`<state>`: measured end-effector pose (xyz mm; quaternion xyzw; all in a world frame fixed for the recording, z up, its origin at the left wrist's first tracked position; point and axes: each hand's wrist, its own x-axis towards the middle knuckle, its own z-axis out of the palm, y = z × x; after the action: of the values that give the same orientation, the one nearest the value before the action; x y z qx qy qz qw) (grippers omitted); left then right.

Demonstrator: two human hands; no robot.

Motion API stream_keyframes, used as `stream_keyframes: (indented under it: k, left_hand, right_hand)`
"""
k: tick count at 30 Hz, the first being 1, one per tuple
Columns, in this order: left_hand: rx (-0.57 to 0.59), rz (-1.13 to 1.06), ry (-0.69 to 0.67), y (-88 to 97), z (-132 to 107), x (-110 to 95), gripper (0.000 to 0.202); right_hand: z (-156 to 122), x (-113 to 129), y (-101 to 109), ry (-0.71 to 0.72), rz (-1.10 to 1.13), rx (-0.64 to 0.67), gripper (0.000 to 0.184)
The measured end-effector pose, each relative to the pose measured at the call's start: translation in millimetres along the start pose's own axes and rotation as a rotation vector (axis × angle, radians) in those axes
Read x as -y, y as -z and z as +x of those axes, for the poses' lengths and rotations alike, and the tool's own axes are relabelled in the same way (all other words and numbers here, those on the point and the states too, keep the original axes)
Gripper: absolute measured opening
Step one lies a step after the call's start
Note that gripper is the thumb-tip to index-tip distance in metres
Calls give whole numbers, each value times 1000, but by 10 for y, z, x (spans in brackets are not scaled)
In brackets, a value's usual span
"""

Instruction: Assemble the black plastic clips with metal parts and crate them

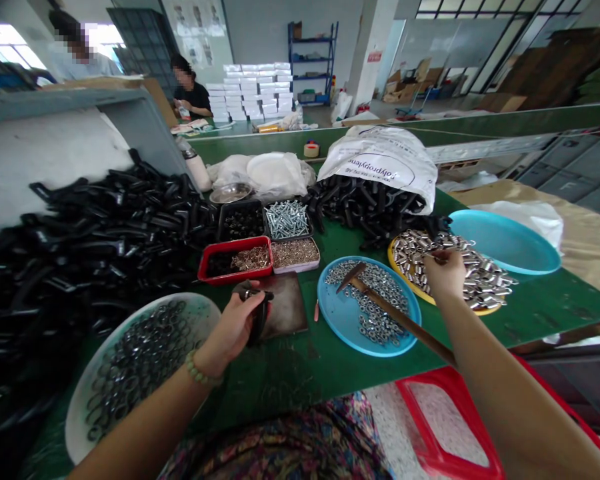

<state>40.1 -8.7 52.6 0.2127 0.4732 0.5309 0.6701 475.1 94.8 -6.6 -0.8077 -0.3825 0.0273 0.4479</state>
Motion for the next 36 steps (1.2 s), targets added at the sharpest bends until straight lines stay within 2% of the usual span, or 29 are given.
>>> stream_keyframes:
  k: [5,15,21,24,27,31,36]
  left_hand:
    - [-27,45,-26,-21,-3,19,44]
    - [-2,29,-16,1,-17,20,48]
    - [-48,37,-34,19,13,56,44]
    - [-30,-6,3,35,18,40,42]
    - [5,-55,60,40,-3,21,40]
    - [20,70,-37,36,-52,40,62]
    - [116,173,-65,13,-159,51,79]
  right_hand:
    - [-82,-41,59,79,-111,51,27]
    - [-110,-32,48,107,-165,200,24]
    - [-143,-1,63,-1,-82,223,33]
    - [-136,-16,45,-27,8,227,31]
    - [-125,-37,39,5,93,225,24]
    - [-122,-37,70,90,171,222,14]
    - [-144,40,81,64,305,147,28]
